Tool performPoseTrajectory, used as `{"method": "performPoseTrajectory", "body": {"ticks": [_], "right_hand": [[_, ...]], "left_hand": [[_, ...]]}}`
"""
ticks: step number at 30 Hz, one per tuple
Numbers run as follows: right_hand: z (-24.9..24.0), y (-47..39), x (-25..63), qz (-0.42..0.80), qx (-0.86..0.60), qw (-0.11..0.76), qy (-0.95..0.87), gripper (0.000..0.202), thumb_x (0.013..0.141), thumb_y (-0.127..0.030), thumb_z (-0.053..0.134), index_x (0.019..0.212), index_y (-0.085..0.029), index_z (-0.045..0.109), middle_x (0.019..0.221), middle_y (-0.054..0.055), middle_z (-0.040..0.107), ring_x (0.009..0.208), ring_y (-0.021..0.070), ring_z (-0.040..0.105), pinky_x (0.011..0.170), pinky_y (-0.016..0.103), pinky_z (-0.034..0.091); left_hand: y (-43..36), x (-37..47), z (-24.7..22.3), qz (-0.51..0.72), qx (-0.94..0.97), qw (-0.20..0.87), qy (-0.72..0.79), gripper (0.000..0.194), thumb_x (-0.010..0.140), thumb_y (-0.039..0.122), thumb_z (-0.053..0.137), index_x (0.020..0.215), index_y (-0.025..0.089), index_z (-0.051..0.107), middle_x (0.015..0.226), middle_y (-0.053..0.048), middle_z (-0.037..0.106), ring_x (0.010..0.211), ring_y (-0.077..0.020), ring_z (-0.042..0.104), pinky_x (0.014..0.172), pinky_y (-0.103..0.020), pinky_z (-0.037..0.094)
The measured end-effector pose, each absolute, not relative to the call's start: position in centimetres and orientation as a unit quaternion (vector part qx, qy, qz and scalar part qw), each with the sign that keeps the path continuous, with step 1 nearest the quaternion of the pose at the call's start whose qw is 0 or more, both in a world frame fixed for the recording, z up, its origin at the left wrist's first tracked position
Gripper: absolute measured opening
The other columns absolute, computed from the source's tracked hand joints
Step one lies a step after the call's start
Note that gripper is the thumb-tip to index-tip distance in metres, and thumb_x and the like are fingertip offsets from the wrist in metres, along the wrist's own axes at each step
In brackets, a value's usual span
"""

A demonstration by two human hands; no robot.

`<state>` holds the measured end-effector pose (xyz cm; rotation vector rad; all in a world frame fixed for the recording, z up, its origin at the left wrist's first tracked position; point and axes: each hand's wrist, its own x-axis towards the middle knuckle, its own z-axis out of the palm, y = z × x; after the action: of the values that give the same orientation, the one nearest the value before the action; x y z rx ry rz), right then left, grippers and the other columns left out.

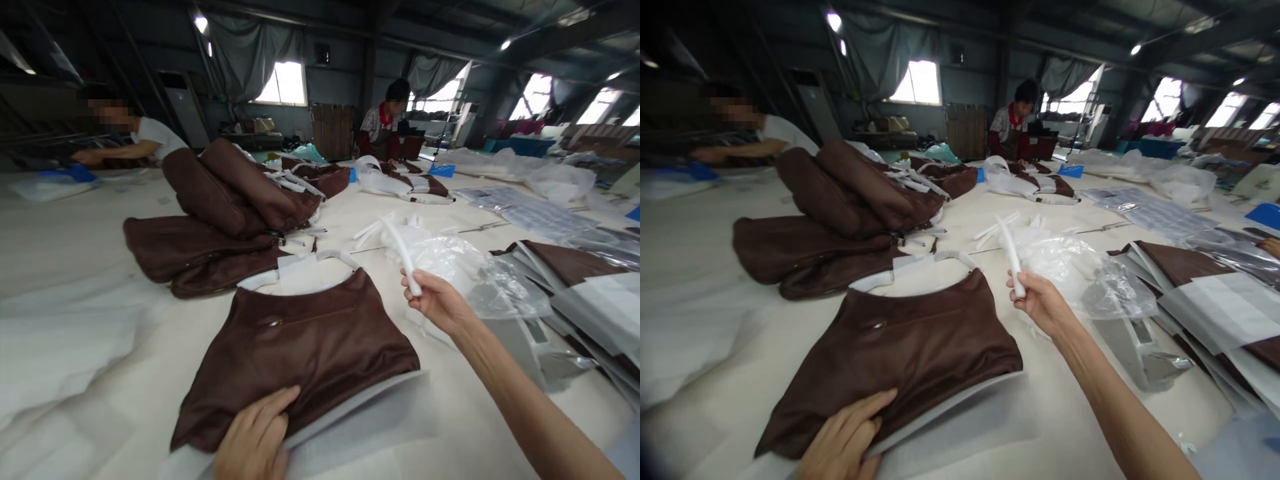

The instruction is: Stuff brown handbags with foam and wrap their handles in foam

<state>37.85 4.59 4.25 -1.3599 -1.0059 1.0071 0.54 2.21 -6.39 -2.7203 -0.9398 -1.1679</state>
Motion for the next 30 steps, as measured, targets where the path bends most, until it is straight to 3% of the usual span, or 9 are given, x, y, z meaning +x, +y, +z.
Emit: {"method": "performPoseTrajectory", "body": {"ticks": [3,5,10,14,17,22,26,30], "right_hand": [[4.2,-2.5,38.5,0.461,-0.537,0.58,-0.404,0.035,0.084,-0.046,0.066,0.111,-0.023,0.065,0.09,0.006,0.067,0.082,0.0211,0.064,0.067,0.033,0.053],[4.2,-6.8,39.7,0.425,-0.579,0.532,-0.449,0.034,0.082,-0.048,0.068,0.107,-0.025,0.069,0.092,0.007,0.068,0.086,0.0239,0.064,0.074,0.037,0.054],[4.5,-12.8,42.4,0.456,-0.62,0.199,-0.607,0.03,0.082,-0.051,0.068,0.097,-0.027,0.077,0.106,0.01,0.071,0.099,0.0305,0.066,0.087,0.041,0.056],[4.6,-13.4,41.8,0.478,-0.542,0.076,-0.687,0.027,0.092,-0.049,0.057,0.104,-0.033,0.076,0.105,0.006,0.071,0.099,0.0247,0.068,0.094,0.037,0.054],[4.0,-11.9,40.2,0.39,-0.52,0.067,-0.757,0.028,0.097,-0.046,0.052,0.114,-0.035,0.071,0.109,0.004,0.068,0.103,0.0219,0.066,0.094,0.034,0.053],[2.3,-8.4,36.2,0.152,-0.528,0.123,-0.826,0.034,0.101,-0.043,0.041,0.121,-0.031,0.066,0.107,0.006,0.068,0.097,0.0225,0.066,0.082,0.034,0.055],[1.0,-7.0,34.2,0.001,-0.52,0.142,-0.842,0.035,0.103,-0.038,0.036,0.114,-0.024,0.067,0.087,0.005,0.066,0.077,0.0209,0.065,0.063,0.031,0.051],[0.1,-7.2,33.5,-0.086,-0.516,0.137,-0.841,0.034,0.104,-0.034,0.035,0.108,-0.021,0.066,0.082,0.004,0.062,0.073,0.0192,0.062,0.06,0.029,0.046]], "left_hand": [[1.6,1.3,-5.3,-0.352,-0.88,0.014,-0.318,0.011,0.088,0.015,0.047,0.08,0.021,0.053,0.112,-0.008,0.073,0.097,-0.0215,0.065,0.081,-0.036,0.049],[1.5,1.4,-4.5,-0.31,-0.89,-0.008,-0.335,0.01,0.087,0.02,0.048,0.079,0.021,0.052,0.113,-0.01,0.072,0.094,-0.0226,0.064,0.078,-0.037,0.049],[2.8,1.3,-1.4,-0.23,-0.884,-0.181,-0.364,0.008,0.086,0.021,0.05,0.079,0.021,0.052,0.116,-0.008,0.07,0.1,-0.0215,0.063,0.088,-0.037,0.049],[5.2,1.4,1.4,-0.133,-0.839,-0.361,-0.385,0.021,0.079,0.028,0.061,0.069,0.02,0.043,0.119,-0.006,0.07,0.104,-0.0221,0.063,0.088,-0.033,0.045],[6.9,1.7,2.8,-0.071,-0.826,-0.416,-0.374,0.029,0.072,0.031,0.067,0.065,0.02,0.041,0.113,-0.005,0.072,0.097,-0.0216,0.065,0.079,-0.028,0.044],[7.8,2.1,3.7,-0.029,-0.837,-0.408,-0.364,0.025,0.068,0.029,0.068,0.065,0.018,0.045,0.095,0.0,0.073,0.081,-0.0169,0.062,0.065,-0.024,0.04],[7.1,2.2,3.9,-0.027,-0.849,-0.369,-0.377,0.02,0.071,0.025,0.066,0.068,0.019,0.047,0.098,0.0,0.072,0.081,-0.0163,0.061,0.066,-0.024,0.038],[6.0,2.1,3.6,-0.038,-0.865,-0.322,-0.384,0.016,0.077,0.028,0.068,0.08,0.019,0.054,0.104,-0.002,0.07,0.09,-0.0192,0.062,0.073,-0.027,0.039]]}}
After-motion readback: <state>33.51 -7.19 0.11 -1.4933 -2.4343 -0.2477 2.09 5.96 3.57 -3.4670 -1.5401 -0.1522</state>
